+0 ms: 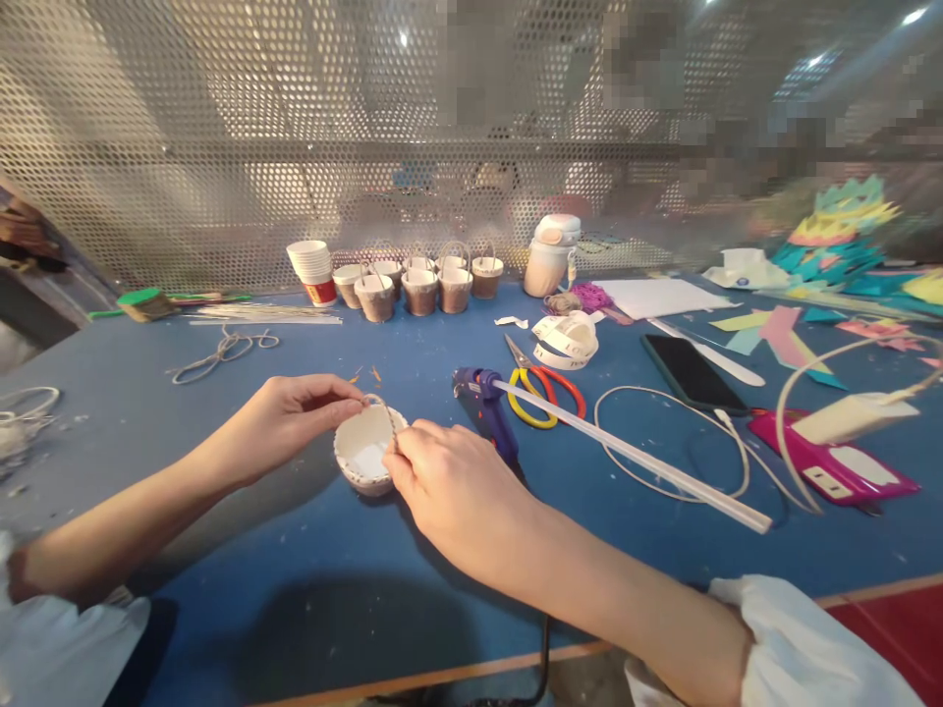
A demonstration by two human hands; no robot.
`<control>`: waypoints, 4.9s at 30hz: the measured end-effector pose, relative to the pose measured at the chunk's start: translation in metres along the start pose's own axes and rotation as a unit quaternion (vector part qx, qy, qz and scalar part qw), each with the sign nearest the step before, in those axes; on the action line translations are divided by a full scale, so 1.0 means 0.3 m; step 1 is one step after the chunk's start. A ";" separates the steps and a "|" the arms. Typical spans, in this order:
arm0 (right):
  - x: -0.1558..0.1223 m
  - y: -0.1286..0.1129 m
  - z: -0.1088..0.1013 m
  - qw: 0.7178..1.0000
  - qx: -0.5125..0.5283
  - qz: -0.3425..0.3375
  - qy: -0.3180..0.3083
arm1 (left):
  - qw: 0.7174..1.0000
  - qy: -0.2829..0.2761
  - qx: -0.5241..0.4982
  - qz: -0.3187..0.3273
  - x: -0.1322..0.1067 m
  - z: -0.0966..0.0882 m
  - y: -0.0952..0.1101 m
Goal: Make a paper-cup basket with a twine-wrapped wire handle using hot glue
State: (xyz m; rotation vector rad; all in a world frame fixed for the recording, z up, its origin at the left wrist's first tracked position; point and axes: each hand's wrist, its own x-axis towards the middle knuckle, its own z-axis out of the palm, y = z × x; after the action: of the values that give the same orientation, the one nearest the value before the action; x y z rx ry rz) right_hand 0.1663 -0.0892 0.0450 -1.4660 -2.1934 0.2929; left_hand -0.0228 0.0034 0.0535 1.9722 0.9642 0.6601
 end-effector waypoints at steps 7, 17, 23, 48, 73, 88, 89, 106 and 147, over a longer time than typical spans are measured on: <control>0.022 -0.005 0.005 0.998 -0.047 -0.034 -0.002 | 0.999 0.005 0.039 0.011 -0.008 -0.014 -0.008; 0.020 -0.022 -0.005 0.996 -0.074 -0.015 -0.036 | 0.999 -0.003 0.039 0.030 -0.013 -0.028 -0.012; 0.030 -0.029 -0.003 0.997 -0.074 -0.016 -0.029 | 0.999 0.002 0.049 0.007 -0.014 -0.031 -0.023; 0.020 -0.022 0.013 0.994 -0.095 -0.050 0.000 | 0.994 0.061 0.086 0.007 -0.027 0.005 -0.034; -0.021 -0.014 0.011 0.999 0.010 -0.042 -0.026 | 0.990 0.103 0.096 0.007 -0.079 0.032 0.007; -0.013 0.013 0.021 0.997 0.033 -0.056 0.051 | 0.985 0.134 0.104 0.009 -0.098 0.074 -0.004; -0.010 0.021 0.018 0.996 0.028 -0.065 0.050 | 0.984 0.139 0.111 0.016 -0.102 0.079 -0.006; -0.031 0.024 -0.006 0.991 0.001 -0.130 0.010 | 0.968 0.165 0.158 0.107 -0.126 0.088 0.002; -0.028 0.049 -0.060 0.977 -0.026 -0.199 -0.076 | 0.990 0.094 0.103 0.032 -0.125 0.077 -0.003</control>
State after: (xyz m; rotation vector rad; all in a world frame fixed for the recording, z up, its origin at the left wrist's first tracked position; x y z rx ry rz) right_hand 0.1897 -0.0926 0.0519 -1.0222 -2.5718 0.2173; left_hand -0.0277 -0.0370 0.0372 2.1578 1.1244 0.8217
